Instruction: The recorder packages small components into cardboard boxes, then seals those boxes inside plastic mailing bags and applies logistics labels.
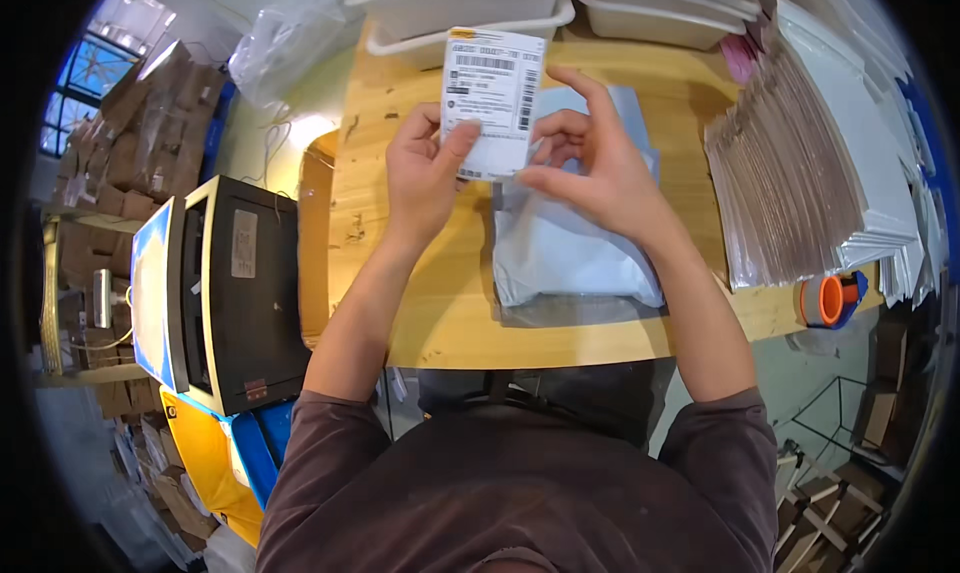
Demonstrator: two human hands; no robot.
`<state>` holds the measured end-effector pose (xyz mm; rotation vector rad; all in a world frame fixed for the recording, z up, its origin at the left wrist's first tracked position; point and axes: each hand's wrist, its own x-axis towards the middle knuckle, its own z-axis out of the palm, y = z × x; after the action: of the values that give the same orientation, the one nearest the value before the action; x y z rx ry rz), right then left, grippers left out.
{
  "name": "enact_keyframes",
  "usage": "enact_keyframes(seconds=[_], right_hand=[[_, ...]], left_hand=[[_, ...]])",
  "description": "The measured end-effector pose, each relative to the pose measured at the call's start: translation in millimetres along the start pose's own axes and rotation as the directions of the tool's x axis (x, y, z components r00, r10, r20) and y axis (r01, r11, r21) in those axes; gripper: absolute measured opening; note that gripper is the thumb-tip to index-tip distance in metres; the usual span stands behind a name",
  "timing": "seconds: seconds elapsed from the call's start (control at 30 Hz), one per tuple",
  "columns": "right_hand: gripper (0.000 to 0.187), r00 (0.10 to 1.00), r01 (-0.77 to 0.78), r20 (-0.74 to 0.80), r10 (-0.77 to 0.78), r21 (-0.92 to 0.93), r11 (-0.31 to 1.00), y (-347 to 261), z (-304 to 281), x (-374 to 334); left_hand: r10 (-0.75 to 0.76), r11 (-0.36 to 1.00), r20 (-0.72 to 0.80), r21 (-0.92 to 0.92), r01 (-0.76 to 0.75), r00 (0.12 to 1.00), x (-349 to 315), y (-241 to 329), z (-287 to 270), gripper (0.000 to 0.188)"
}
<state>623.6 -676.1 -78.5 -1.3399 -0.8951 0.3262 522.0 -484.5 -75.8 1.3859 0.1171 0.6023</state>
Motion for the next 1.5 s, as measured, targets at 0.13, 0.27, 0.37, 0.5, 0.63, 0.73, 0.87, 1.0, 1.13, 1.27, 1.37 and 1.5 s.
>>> enact_keyframes(seconds=[0.13,0.27,0.37,0.5,0.63,0.73,0.87,1.0,1.13,1.27,1.37,1.5], right_hand=[[0.076,0.998,-0.052,-0.03,0.058,0.19,0.98,-7.9,3.6,-2.0],[0.086,0.984,0.039,-0.177,0.015,0.297,0.954,-11.5,-5.4,1.9],[0.083,0.976,0.032,-0.214,0.028,0.272,0.962,-12.8,-10.4,0.3],[0.082,0.981,0.024,-0.194,0.029,0.263,0.965,-12.7,-14.6,-1.8],[0.076,0.987,0.016,-0.159,0.021,0.225,0.974,-8.2,-16.5,-1.9],[0.061,0.988,0.01,-0.152,0.008,0.117,0.993,-1.2,-17.1,-2.2],[0.037,0.993,0.059,-0.075,-0.089,-0.338,0.939,-4.3,-13.0,-5.7],[0.019,0.994,0.065,-0.045,-0.096,-0.46,0.886,-10.7,-1.0,-10.2],[0.01,0.991,0.067,-0.078,-0.105,-0.386,0.92,-11.1,-0.1,-8.2],[0.009,0.959,0.12,-0.228,-0.171,-0.222,0.968,3.9,-22.6,1.4],[0.017,0.931,0.099,-0.361,-0.045,0.134,0.986,0.7,-43.2,3.6],[0.032,0.886,0.103,-0.387,0.255,0.7,0.707,-8.6,-71.1,-4.3]], left_hand=[[-0.217,0.975,0.156,-0.005,0.22,0.964,-9.5,-0.1,12.7,0.01],[-0.209,0.978,0.275,0.08,0.194,0.939,-10.1,-0.7,3.4,0.011],[-0.168,0.985,0.288,0.08,0.151,0.943,-11.1,5.8,5.1,0.011],[-0.146,0.989,0.284,0.062,0.134,0.948,-12.4,5.8,5.9,0.012],[-0.142,0.99,0.278,0.035,0.137,0.95,-12.9,4.6,6.0,0.012],[-0.153,0.988,0.283,0.013,0.155,0.947,-13.1,2.8,6.3,0.011],[-0.053,0.999,0.294,0.023,0.048,0.954,-13.5,-1.0,9.6,0.011],[0.044,0.991,0.332,0.103,-0.082,0.942,-14.2,-12.6,9.7,0.012],[0.127,0.945,0.339,0.243,-0.217,0.932,-11.2,-12.9,8.6,0.014],[0.222,0.798,0.196,0.526,-0.294,0.955,2.8,-8.5,-6.4,0.015],[0.329,0.668,-0.028,0.713,-0.212,0.944,28.6,-1.9,-58.3,0.011],[0.173,0.72,-0.383,0.678,0.149,0.907,51.4,-0.3,-136.6,0.013]])
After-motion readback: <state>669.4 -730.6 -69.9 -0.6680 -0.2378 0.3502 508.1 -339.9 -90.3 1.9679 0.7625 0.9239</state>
